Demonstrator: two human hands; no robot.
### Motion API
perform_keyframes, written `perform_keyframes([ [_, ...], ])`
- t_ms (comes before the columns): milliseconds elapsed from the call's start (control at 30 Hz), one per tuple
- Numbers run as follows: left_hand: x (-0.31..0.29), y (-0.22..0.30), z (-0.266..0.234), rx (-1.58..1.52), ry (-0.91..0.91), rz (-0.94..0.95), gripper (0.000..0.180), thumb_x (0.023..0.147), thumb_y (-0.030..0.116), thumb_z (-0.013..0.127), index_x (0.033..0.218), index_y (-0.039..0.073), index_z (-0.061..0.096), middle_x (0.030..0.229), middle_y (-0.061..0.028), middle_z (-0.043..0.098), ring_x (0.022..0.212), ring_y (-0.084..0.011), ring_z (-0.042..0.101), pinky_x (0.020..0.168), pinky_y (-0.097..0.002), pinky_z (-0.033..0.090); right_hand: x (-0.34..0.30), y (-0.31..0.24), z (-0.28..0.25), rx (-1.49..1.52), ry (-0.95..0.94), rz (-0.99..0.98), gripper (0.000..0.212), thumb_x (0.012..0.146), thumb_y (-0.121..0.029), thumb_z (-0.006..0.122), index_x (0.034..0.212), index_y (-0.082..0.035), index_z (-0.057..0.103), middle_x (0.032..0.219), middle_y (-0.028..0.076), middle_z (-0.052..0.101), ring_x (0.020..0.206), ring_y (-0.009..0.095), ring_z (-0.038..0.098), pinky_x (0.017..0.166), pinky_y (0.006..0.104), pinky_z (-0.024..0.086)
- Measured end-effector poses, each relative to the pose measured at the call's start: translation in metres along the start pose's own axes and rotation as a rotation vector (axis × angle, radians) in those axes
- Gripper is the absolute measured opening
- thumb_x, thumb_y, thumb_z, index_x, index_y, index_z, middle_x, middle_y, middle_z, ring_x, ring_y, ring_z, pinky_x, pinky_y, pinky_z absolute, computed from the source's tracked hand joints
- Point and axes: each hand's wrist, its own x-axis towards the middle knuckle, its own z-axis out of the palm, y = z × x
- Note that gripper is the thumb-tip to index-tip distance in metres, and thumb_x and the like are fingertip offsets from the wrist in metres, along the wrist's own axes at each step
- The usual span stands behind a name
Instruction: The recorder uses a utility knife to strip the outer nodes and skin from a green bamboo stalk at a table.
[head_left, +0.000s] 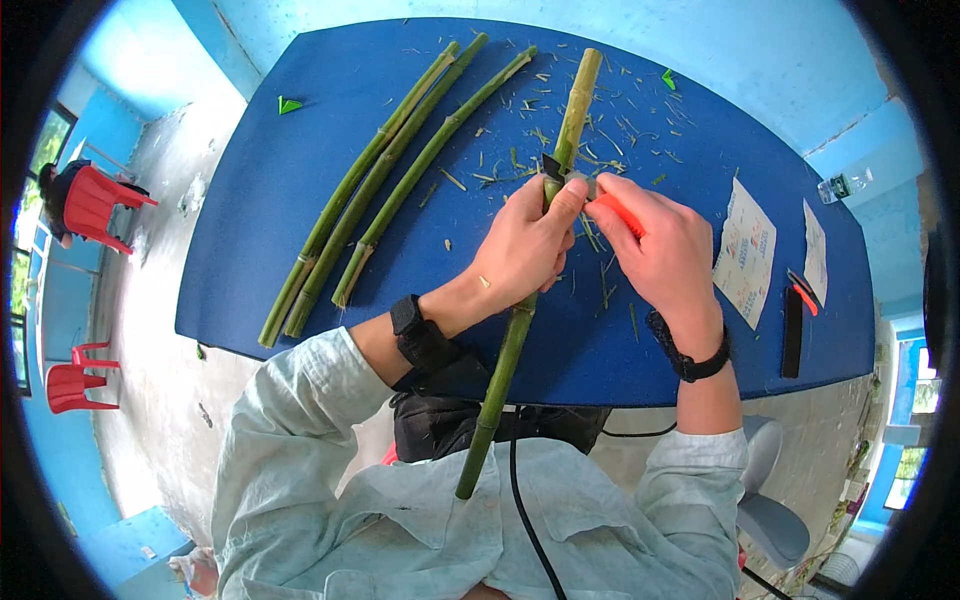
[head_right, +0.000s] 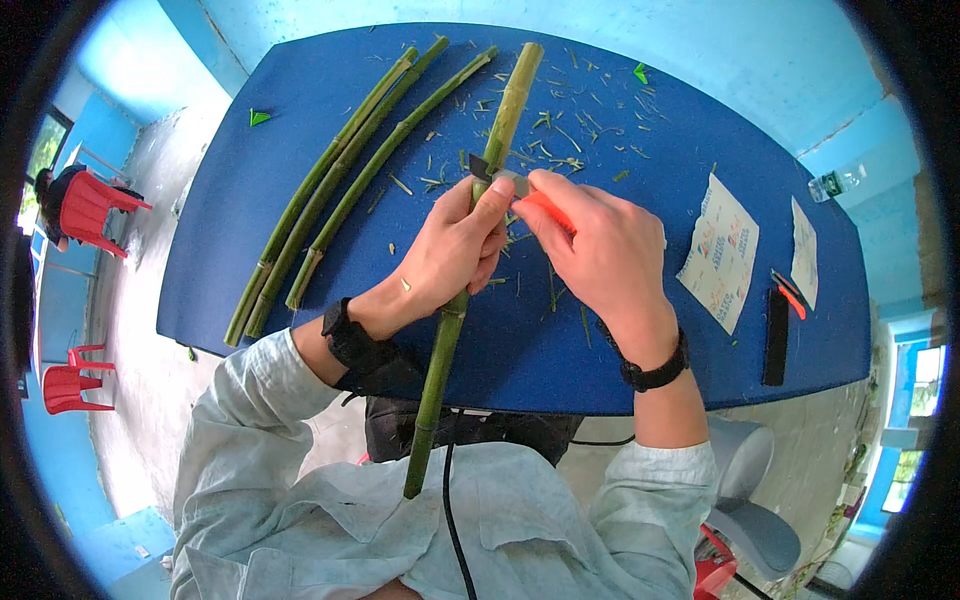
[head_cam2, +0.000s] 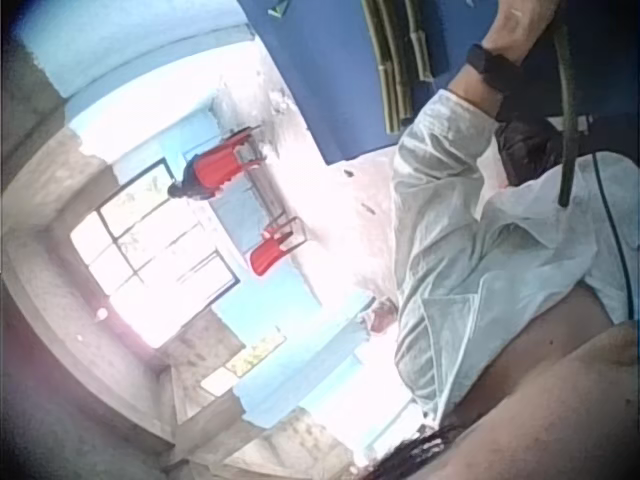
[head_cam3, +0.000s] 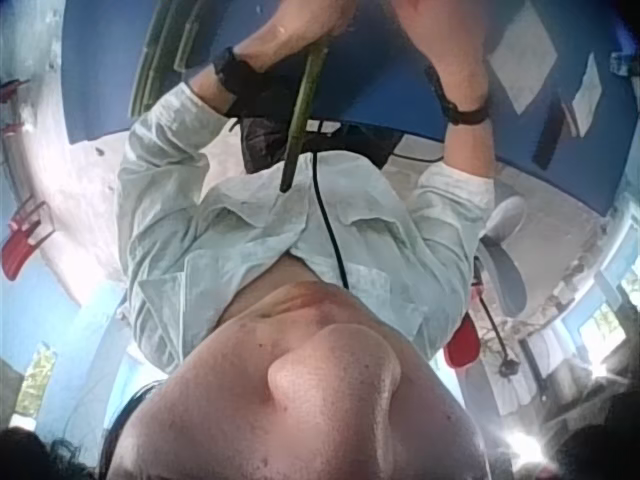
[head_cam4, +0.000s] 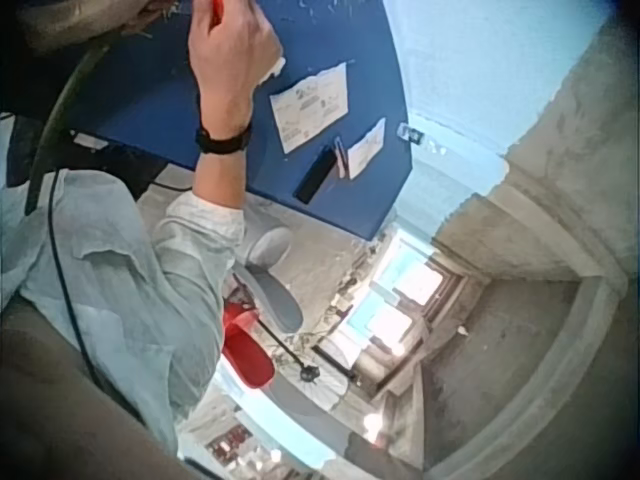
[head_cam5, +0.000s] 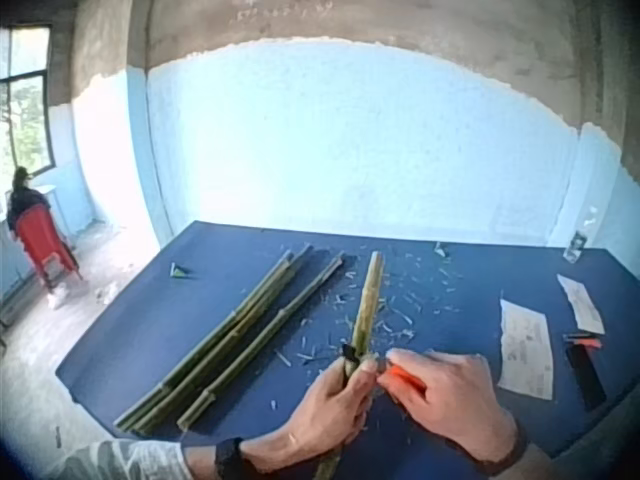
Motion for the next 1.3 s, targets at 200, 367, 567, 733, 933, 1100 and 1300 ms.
perform_keyframes([
  [200, 0.000, 0.001, 0.000, 0.002, 0.035, -0.024, 0.050, 0.115, 0.055, 0.054, 0.103, 0.007, 0.053, 0.074, -0.0001, 0.052, 0.051, -0.0098, 0.053, 0.042, -0.0304, 0.045, 0.004, -0.002, 0.002, 0.042, -0.018, 0.042, 0.027, 0.101, -0.036, 0.079, 0.120, -0.017, 0.078, 0.082, 0.010, 0.076, 0.069, 0.032, 0.074, 0.055, 0.0411, 0.053],
  [367, -0.002, 0.009, -0.001, 0.059, 0.041, -0.040, 0.052, 0.114, 0.057, 0.056, 0.101, 0.007, 0.054, 0.072, -0.0003, 0.052, 0.049, -0.0101, 0.052, 0.041, -0.0308, 0.044, 0.003, -0.002, 0.003, -0.010, 0.025, 0.025, 0.026, 0.101, -0.037, 0.079, 0.119, -0.018, 0.077, 0.082, 0.009, 0.076, 0.069, 0.032, 0.074, 0.055, 0.0415, 0.054],
  [567, -0.004, 0.016, 0.000, 0.040, 0.047, -0.143, 0.052, 0.114, 0.058, 0.055, 0.090, 0.012, 0.045, 0.063, 0.0026, 0.046, 0.041, -0.0098, 0.047, 0.037, -0.0289, 0.041, 0.007, 0.001, 0.007, -0.092, 0.077, 0.037, 0.027, 0.101, -0.037, 0.079, 0.118, -0.017, 0.078, 0.088, 0.008, 0.079, 0.072, 0.032, 0.076, 0.057, 0.0408, 0.056],
  [733, -0.008, 0.017, 0.002, 0.036, -0.019, -0.138, 0.051, 0.112, 0.056, 0.059, 0.093, 0.009, 0.049, 0.064, 0.0014, 0.048, 0.042, -0.0102, 0.050, 0.037, -0.0296, 0.043, 0.010, 0.016, 0.004, 0.028, 0.125, 0.091, 0.030, 0.102, -0.038, 0.078, 0.119, -0.012, 0.078, 0.091, 0.012, 0.080, 0.073, 0.032, 0.077, 0.058, 0.0386, 0.056],
  [933, -0.005, 0.016, 0.003, -0.028, 0.027, -0.049, 0.042, 0.113, 0.047, 0.063, 0.100, 0.011, 0.045, 0.070, 0.0028, 0.045, 0.046, -0.0078, 0.044, 0.041, -0.0276, 0.036, 0.004, 0.012, -0.003, 0.242, -0.060, 0.081, 0.027, 0.104, -0.033, 0.076, 0.119, -0.009, 0.078, 0.087, 0.015, 0.077, 0.072, 0.033, 0.076, 0.060, 0.0376, 0.055],
  [1100, -0.008, 0.020, 0.001, -0.083, 0.000, 0.006, 0.036, 0.112, 0.039, 0.066, 0.104, 0.010, 0.046, 0.075, 0.0030, 0.045, 0.049, -0.0068, 0.043, 0.043, -0.0273, 0.034, 0.003, 0.015, -0.004, 0.321, -0.129, 0.054, 0.025, 0.105, -0.029, 0.075, 0.119, -0.008, 0.077, 0.087, 0.017, 0.077, 0.072, 0.034, 0.076, 0.061, 0.0378, 0.056],
  [1300, -0.003, 0.015, -0.004, -0.059, -0.071, 0.002, 0.036, 0.112, 0.037, 0.065, 0.104, 0.007, 0.049, 0.071, 0.0005, 0.050, 0.049, -0.0088, 0.049, 0.042, -0.0289, 0.041, 0.003, 0.014, -0.003, 0.362, -0.132, 0.052, 0.024, 0.105, -0.027, 0.075, 0.118, -0.007, 0.077, 0.089, 0.017, 0.078, 0.073, 0.034, 0.077, 0.062, 0.0376, 0.056],
])
